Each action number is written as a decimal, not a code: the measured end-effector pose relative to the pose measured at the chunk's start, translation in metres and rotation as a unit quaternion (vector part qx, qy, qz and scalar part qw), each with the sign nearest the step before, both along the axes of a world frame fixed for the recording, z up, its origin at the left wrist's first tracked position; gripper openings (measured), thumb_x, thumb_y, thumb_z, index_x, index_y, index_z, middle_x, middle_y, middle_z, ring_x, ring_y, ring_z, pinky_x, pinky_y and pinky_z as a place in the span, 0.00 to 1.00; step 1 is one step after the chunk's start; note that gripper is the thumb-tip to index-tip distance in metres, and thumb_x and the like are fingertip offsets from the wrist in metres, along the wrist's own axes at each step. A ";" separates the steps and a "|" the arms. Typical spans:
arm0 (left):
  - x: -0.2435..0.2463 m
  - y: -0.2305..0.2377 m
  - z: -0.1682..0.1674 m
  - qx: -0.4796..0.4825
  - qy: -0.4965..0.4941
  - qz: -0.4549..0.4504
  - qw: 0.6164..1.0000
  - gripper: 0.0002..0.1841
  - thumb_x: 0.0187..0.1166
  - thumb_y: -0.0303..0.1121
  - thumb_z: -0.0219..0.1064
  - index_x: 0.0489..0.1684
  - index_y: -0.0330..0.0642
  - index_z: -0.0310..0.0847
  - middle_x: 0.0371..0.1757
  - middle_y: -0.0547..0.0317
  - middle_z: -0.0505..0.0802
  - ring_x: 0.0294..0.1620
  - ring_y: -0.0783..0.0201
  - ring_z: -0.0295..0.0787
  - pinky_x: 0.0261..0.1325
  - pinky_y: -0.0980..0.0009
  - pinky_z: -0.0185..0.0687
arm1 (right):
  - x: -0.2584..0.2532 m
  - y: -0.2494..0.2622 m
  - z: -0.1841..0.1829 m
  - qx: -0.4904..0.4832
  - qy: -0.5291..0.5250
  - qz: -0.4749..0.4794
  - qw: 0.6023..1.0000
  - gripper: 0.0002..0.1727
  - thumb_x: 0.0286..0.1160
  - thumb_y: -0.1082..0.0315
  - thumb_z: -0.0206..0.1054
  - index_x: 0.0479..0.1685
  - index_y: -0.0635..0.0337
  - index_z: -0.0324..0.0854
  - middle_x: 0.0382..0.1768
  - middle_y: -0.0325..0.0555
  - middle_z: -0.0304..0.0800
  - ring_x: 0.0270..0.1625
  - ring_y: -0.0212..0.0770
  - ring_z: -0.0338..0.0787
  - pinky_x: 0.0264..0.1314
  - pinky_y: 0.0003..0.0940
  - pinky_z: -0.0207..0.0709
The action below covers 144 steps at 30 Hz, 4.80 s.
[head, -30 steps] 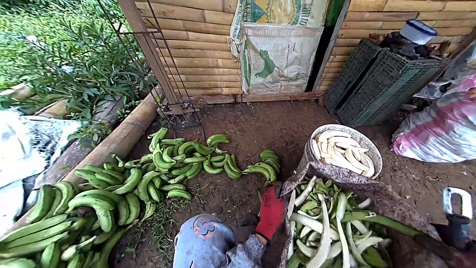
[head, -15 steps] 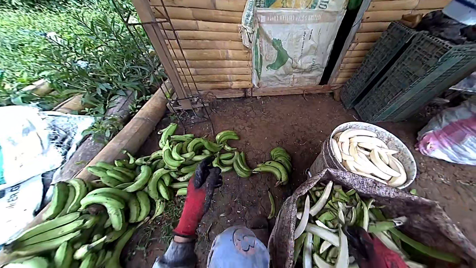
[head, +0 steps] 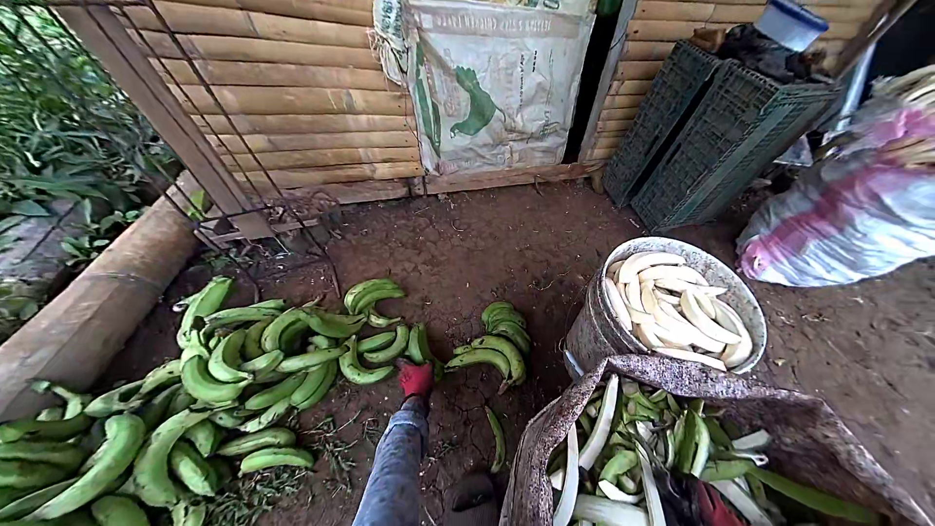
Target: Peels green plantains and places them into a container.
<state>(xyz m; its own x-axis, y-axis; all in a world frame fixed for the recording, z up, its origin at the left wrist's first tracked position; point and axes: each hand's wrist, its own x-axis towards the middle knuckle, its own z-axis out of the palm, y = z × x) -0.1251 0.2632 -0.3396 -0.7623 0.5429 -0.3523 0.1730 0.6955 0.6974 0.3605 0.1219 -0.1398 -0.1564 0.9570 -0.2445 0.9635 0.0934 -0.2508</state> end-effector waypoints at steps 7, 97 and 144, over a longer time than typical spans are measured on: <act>-0.006 -0.021 -0.014 0.168 -0.092 0.029 0.981 0.37 0.68 0.23 0.75 0.81 0.34 0.64 0.73 0.32 0.80 0.70 0.41 0.81 0.67 0.40 0.79 | -0.007 -0.003 0.006 -0.010 0.000 -0.010 1.000 0.31 0.79 0.58 0.64 0.77 0.67 0.73 0.66 0.69 0.86 0.54 0.70 0.93 0.51 0.67 0.83; 0.332 -0.194 0.302 0.326 -0.383 -0.302 0.810 0.20 0.96 0.37 0.40 0.61 0.34 0.77 0.38 0.55 0.89 0.33 0.66 0.87 0.39 0.70 0.86 | 0.024 -0.064 0.081 0.198 0.208 0.081 0.955 0.25 0.73 0.65 0.67 0.72 0.57 0.82 0.60 0.67 0.86 0.61 0.66 0.88 0.61 0.61 0.80; 0.318 -0.189 0.265 0.262 -0.466 -0.327 0.779 0.26 0.97 0.44 0.32 0.64 0.34 0.73 0.40 0.52 0.91 0.36 0.63 0.91 0.40 0.68 0.89 | 0.052 -0.052 0.107 0.162 0.221 -0.080 0.958 0.26 0.77 0.65 0.64 0.75 0.64 0.77 0.64 0.66 0.85 0.67 0.64 0.86 0.69 0.60 0.76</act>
